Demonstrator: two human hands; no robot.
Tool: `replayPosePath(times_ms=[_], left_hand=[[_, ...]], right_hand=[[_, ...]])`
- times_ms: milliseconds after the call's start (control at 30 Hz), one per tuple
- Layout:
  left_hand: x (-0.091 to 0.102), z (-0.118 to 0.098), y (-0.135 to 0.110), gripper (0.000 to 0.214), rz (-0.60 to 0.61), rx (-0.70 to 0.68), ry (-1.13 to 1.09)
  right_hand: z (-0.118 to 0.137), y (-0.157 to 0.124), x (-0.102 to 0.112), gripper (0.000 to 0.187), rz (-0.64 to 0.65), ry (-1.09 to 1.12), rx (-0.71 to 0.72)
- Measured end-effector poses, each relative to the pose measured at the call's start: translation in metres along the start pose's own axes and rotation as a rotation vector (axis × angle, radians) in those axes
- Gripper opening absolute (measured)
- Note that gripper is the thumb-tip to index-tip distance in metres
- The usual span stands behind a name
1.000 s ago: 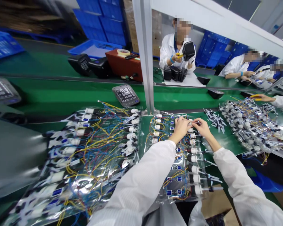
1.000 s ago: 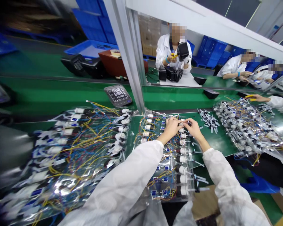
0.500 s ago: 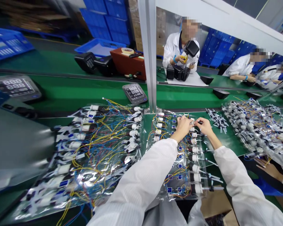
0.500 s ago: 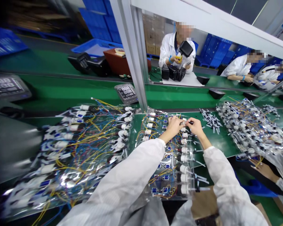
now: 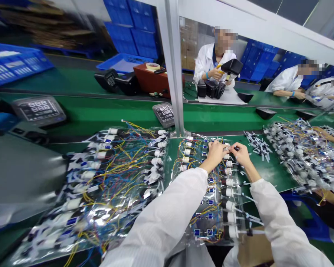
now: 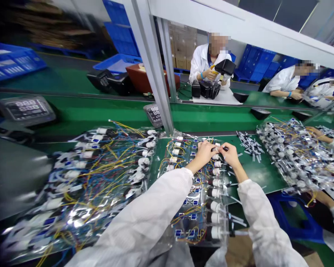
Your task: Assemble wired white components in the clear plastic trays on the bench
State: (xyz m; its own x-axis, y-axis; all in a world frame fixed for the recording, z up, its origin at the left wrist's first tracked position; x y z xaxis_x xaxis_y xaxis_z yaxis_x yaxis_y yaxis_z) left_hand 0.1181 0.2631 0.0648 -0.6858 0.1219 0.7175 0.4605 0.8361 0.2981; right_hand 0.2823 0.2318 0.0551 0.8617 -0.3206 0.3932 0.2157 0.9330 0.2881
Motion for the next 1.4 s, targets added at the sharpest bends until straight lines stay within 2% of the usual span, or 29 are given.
replayPosePath(times_ms=[200, 300, 400, 500, 600, 667, 767, 900, 1067, 1233, 1300, 1400], left_hand=[[0.004, -0.007, -0.004, 0.026, 0.021, -0.03, 0.022], [0.012, -0.017, -0.003, 0.037, -0.003, -0.068, 0.071], [0.014, -0.026, 0.003, 0.042, -0.005, -0.121, 0.128], [0.008, -0.029, 0.011, 0.04, 0.038, -0.179, 0.151], [0.002, -0.027, 0.015, 0.038, 0.045, -0.214, 0.174], [-0.001, -0.024, 0.016, 0.043, 0.033, -0.211, 0.189], [-0.003, -0.02, 0.013, 0.051, 0.025, -0.189, 0.206], [0.0, -0.014, 0.003, 0.052, 0.028, -0.168, 0.225], [0.013, 0.0, -0.005, 0.048, 0.015, -0.115, 0.238], [0.025, 0.012, 0.001, 0.041, -0.032, -0.032, 0.21], [0.024, 0.01, 0.0, 0.047, -0.011, -0.085, 0.193], [0.018, 0.001, -0.005, 0.051, 0.068, -0.24, 0.2]], right_hand=[[0.012, 0.004, -0.001, 0.013, 0.044, -0.059, 0.024], [0.013, -0.001, 0.013, 0.016, 0.048, -0.034, 0.01], [0.007, -0.005, 0.049, 0.034, -0.023, 0.006, -0.021], [-0.005, 0.0, 0.103, 0.051, -0.179, -0.017, -0.067], [-0.019, 0.014, 0.144, 0.052, -0.272, -0.141, -0.128], [-0.026, 0.028, 0.155, 0.046, -0.275, -0.257, -0.159], [-0.032, 0.056, 0.148, 0.033, -0.241, -0.44, -0.164], [-0.034, 0.096, 0.116, 0.018, -0.186, -0.631, -0.125], [-0.032, 0.116, 0.084, 0.015, -0.216, -0.756, -0.098], [-0.017, 0.111, 0.075, 0.017, -0.256, -0.687, -0.04], [-0.006, 0.107, 0.076, 0.019, -0.288, -0.596, -0.01], [0.013, 0.1, 0.076, 0.027, -0.322, -0.385, 0.019]])
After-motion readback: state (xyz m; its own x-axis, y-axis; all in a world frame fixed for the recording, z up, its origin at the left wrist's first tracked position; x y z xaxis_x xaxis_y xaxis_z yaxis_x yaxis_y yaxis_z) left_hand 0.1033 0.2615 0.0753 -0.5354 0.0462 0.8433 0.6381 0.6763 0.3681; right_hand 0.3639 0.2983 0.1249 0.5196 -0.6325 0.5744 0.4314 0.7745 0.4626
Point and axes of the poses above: each hand's wrist, its own y-axis towards the middle knuckle, its own x-axis out of the back of the hand, z = x × y, the point moved 7 cm from there along y, towards the middle knuckle, and after that the axes turned 5 degrees about -z, right-handed, at the moved point
